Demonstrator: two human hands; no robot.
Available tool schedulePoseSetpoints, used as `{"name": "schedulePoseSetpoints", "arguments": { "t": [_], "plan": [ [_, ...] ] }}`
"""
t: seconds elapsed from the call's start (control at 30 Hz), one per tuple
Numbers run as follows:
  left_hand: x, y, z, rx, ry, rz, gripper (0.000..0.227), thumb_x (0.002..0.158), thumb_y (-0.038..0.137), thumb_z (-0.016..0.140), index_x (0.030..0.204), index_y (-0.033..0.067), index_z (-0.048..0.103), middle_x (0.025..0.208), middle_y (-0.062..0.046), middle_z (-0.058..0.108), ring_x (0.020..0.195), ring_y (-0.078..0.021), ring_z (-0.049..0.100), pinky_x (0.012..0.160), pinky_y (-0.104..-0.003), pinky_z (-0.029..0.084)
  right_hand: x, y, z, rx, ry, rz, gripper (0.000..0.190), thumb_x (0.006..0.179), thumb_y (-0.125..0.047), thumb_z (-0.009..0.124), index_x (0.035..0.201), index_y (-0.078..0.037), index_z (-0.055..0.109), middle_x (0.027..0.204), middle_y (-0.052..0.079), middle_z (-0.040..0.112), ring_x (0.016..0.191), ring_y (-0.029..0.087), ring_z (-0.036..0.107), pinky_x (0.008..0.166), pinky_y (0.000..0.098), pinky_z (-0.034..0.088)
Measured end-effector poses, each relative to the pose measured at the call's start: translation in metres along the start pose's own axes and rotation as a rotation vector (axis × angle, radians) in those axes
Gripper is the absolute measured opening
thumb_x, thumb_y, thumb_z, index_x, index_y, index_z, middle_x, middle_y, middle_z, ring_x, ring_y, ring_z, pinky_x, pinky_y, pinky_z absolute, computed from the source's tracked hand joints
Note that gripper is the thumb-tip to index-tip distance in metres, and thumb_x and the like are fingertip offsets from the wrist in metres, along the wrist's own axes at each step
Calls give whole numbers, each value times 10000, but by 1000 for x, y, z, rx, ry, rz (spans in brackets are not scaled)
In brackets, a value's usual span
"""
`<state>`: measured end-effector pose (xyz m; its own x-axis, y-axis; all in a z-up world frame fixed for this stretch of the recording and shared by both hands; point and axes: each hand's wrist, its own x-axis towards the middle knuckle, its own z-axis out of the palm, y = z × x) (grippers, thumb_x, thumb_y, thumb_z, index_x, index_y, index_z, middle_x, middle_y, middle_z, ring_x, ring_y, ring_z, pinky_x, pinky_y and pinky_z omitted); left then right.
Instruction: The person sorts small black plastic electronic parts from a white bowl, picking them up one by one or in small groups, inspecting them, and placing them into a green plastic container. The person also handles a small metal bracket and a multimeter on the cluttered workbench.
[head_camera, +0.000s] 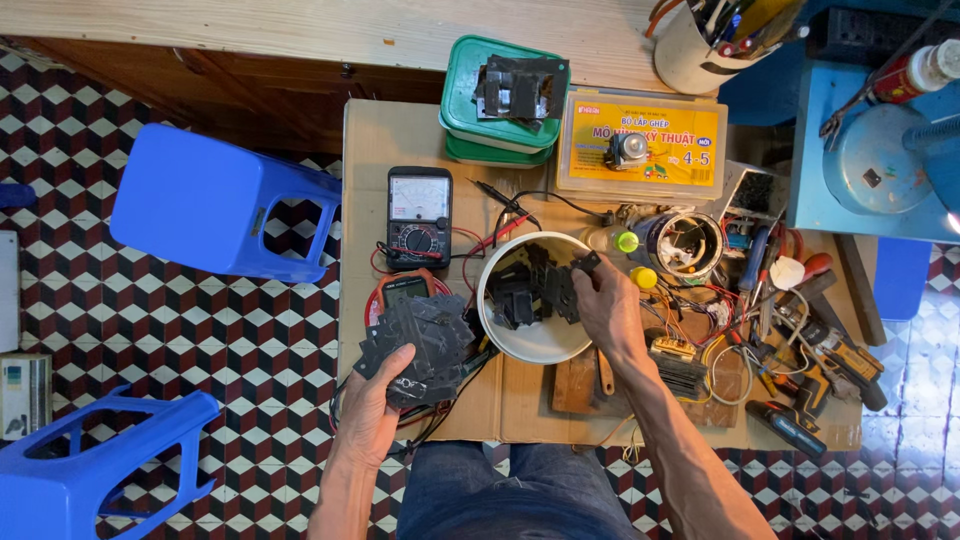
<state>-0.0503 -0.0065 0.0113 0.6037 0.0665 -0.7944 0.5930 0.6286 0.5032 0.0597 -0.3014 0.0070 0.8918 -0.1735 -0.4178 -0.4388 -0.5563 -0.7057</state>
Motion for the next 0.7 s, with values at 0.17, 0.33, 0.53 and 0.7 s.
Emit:
{"name": "schedulePoseSetpoints", "arguments": {
  "t": [0.17, 0.33, 0.53, 0.7],
  "plan": [
    [-1, 0, -2, 2, 7, 3, 533, 801, 177, 787, 1291, 47, 625, 1209, -77, 701, 1114, -185, 689, 959, -347, 578, 9, 16, -2, -22, -70, 26, 319, 962, -167, 618, 1249, -70, 718, 832, 140, 755, 697, 187, 646, 628, 347, 517],
    [3, 2, -3, -3, 25, -8, 547, 793, 149, 781, 1306, 79, 605, 1199, -62, 697, 1096, -177, 695, 938, -364, 606, 13, 46, 26, -310, -121, -153, 338, 913, -139, 632, 1240, -105, 708, 875, 269, 722, 744, 345, 730, 689, 447, 582],
    [4, 0, -2, -13, 18, -3, 556, 805, 121, 769, 1330, 75, 593, 1202, -67, 695, 1077, -178, 702, 897, -350, 617, 49, 74, 56, -456, -92, -347, 273, 894, -101, 602, 1139, 12, 641, 928, 277, 708, 844, 437, 709, 787, 502, 569],
    [4, -1, 2, -14, 20, 6, 572, 804, 110, 766, 1344, 70, 585, 1202, -62, 704, 1077, -168, 710, 908, -335, 617, 67, 83, 68, -470, -132, -374, 362, 769, -97, 633, 1118, -2, 658, 923, 301, 700, 836, 467, 690, 755, 538, 550]
  ]
}}
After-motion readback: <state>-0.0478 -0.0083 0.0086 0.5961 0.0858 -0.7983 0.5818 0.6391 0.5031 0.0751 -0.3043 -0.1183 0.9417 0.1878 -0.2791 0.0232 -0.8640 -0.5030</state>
